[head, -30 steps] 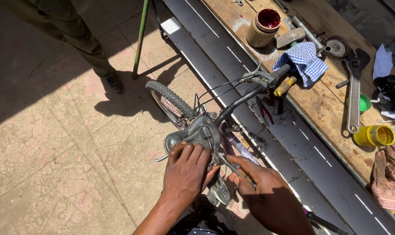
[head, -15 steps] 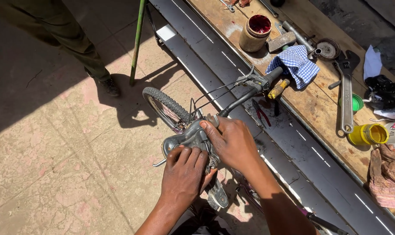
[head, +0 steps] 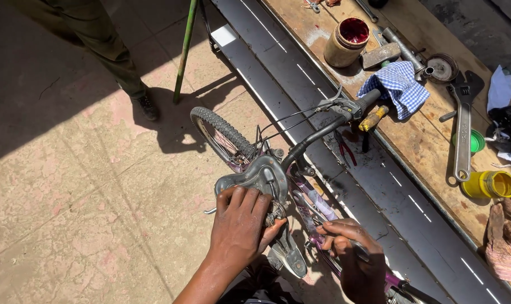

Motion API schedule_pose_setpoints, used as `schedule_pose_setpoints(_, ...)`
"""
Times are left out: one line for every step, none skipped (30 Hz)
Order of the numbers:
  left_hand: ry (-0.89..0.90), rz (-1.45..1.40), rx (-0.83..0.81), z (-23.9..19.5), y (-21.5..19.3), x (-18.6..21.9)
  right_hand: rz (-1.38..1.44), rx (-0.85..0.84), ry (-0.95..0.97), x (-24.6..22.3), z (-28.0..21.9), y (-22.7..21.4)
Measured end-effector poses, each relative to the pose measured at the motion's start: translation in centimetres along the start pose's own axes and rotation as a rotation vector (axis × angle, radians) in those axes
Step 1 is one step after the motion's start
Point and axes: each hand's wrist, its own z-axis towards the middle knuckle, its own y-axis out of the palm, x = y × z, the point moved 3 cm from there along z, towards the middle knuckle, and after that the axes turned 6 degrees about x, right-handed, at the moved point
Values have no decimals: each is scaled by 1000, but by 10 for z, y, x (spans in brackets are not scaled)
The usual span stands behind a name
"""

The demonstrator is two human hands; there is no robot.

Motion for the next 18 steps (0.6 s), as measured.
schedule_pose_setpoints(-15, -7, -29, 0, 0, -2, -77, -33, -48, 9, -10, -1)
schedule_pose_setpoints(-22, -18, -58, 1, 1, -3, -156, -59, -97, 18, -19, -3)
schedule_pose_setpoints(-18, -19, -61, 0, 1, -4, -157, -54, -95, 9, -25, 4)
schedule_pose_setpoints(-20, -27, -71, 1, 1, -5, -150, 26, 36, 3, -29, 8)
schedule_pose_setpoints(-22, -34, -81, 1, 2, -6, -142, 106, 167, -2, -34, 12)
schedule_pose_setpoints(-19, -38, -92, 0, 2, -5, -143, 111, 178, 0, -36, 12)
schedule_pose_setpoints(-14, -12, -112, -2, 2, -4, -134, 90, 164, 1, -39, 14)
schedule_pose_setpoints(-1, 16, -118, 1, 4, -5, -126, 74, 137, 4, -37, 16)
schedule_pose_setpoints(9, 14, -116, 2, 5, -6, -126, 85, 133, 4, -38, 18)
schedule_pose_setpoints(-6, 7, -134, 1, 6, -7, -135, 91, 217, 6, -40, 18)
schedule_pose_setpoints(-21, -1, -152, -1, 6, -7, -143, 97, 301, 8, -43, 19)
schedule_pose_setpoints(-25, 4, -152, -1, 7, -7, -140, 91, 300, 11, -45, 17)
schedule_pose_setpoints(-29, 4, -153, -1, 9, -7, -94, 108, 261, 14, -47, 16)
schedule_pose_setpoints(-33, 4, -155, -3, 10, -8, -47, 123, 224, 16, -50, 16)
schedule_pose_setpoints(-38, 10, -156, -2, 7, -8, -43, 116, 225, 18, -51, 20)
schedule_pose_setpoints(-30, 3, -138, -1, 5, -6, -15, 119, 207, 20, -52, 22)
schedule_pose_setpoints(-22, -3, -119, 0, 3, -5, 13, 122, 189, 22, -53, 23)
schedule_pose_setpoints(-22, -9, -120, 0, 5, -3, 7, 123, 192, 22, -53, 24)
